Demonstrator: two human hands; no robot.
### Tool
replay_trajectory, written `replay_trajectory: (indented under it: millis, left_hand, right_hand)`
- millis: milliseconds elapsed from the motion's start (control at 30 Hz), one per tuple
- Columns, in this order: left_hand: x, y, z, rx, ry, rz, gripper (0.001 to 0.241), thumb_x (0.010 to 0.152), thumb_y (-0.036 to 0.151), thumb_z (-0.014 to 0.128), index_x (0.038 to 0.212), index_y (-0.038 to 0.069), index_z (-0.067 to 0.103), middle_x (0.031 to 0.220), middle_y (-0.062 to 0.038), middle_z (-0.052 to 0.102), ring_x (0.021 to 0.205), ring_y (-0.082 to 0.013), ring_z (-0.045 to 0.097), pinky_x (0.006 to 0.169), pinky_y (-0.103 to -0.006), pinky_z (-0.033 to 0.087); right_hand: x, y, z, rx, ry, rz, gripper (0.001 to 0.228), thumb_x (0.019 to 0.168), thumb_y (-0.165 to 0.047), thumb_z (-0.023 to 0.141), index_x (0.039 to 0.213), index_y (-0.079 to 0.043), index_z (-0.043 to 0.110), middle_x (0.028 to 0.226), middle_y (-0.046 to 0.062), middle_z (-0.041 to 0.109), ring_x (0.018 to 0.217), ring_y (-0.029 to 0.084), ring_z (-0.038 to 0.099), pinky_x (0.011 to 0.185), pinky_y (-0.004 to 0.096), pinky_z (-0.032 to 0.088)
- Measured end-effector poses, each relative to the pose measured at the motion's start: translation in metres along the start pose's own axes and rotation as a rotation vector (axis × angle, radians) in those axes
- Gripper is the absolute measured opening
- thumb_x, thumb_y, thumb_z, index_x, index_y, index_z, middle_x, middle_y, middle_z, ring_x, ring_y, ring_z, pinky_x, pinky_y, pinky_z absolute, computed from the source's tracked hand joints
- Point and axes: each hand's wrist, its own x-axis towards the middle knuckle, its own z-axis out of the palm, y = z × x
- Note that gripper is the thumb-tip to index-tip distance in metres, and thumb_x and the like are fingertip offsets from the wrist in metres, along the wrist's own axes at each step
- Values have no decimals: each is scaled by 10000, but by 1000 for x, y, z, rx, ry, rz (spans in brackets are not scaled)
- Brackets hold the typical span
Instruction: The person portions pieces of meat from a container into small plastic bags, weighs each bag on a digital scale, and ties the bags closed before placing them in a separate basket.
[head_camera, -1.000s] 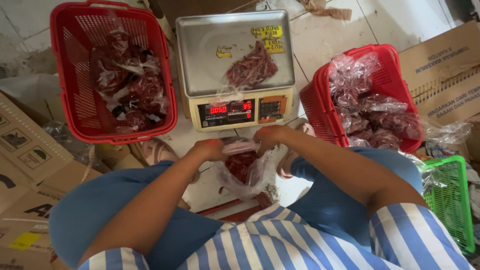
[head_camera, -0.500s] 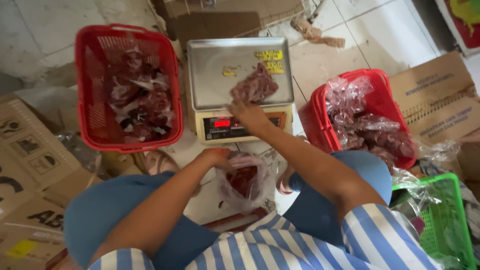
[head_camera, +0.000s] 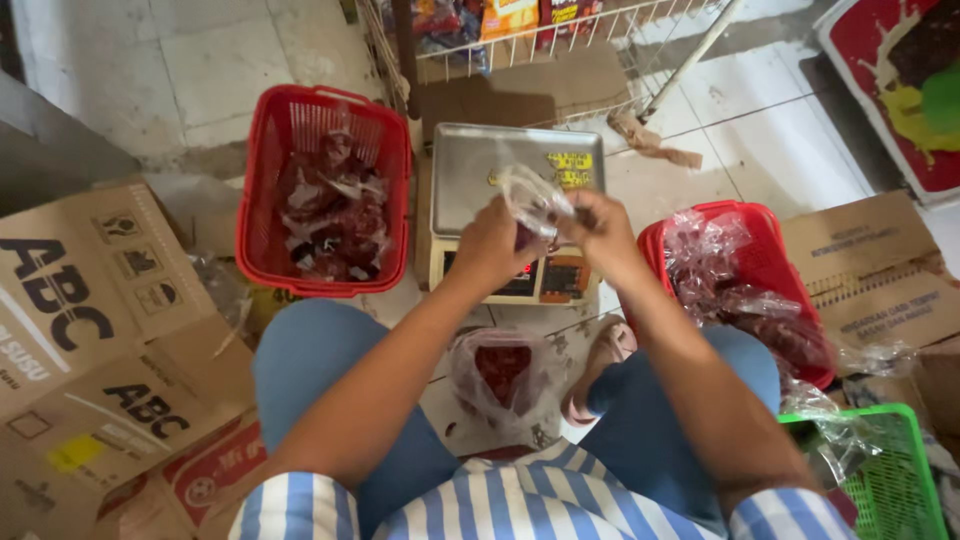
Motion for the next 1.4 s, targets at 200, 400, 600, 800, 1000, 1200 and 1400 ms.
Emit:
replay_trajectory:
  millis: [200,400,600,800,1000,1200,1400]
  left_hand:
    - [-12,-6,29,-296,-117,-6,328,839,244,707,1091,34,707,973,-121,752,906,-274,729,796,-383,550]
    - [-17,-24,36,-204,-208,-6,345,788,240,732,1041,8,712,911,-139,727,790,-218,668,730,-366,530]
    - [-7,-34,35,-183,-301,-188,309,833,244,708,968,-32,675,837,-156,704,765,-189,639,710,-365,527]
    - [-1,-29,37,-451,-293,-162,414,854,222,722,1191,1,627,1047,-102,724,923,-171,665,835,-332,540]
    - [-9,-32,51,-495,-349,-20,540,867,205,761,1305,-15,534,1171,-108,672,1036,-182,653,902,-338,524]
    - [-19,-36,59,-458,-589,-87,361,948,278,704,1196,17,696,1056,-66,766,963,-149,697,883,-315,550]
    - [-16,-31,35,-431,-574,-77,341,948,249,647,1201,19,652,984,-14,688,909,-105,605,833,-287,499]
  right_hand:
    - [-34,-12,0,57,81,224,127,970,7,688,1093,-11,713,815,84,665,608,110,571,543,260,451]
    - [-31,-10,-25,395,239,245,190,910,37,612,1072,-22,691,875,52,706,627,97,607,536,249,492]
    - [-23,-14,-67,585,385,179,241,966,2,608,1197,-8,675,942,82,700,725,161,632,681,304,534]
    - [-19,-19,-46,78,-55,166,542,834,-77,787,1325,-46,559,1173,46,679,1076,202,681,930,360,575]
    - [-28,1,1,146,60,306,226,913,-73,724,1117,17,765,1036,128,788,903,182,726,807,317,581]
    - [-26,3,6,697,193,346,241,929,-5,631,1165,22,671,1017,114,718,898,206,705,808,353,593]
    - [-13,10,-33,1134,396,475,394,863,39,531,1234,-85,480,926,98,581,743,229,572,704,396,523]
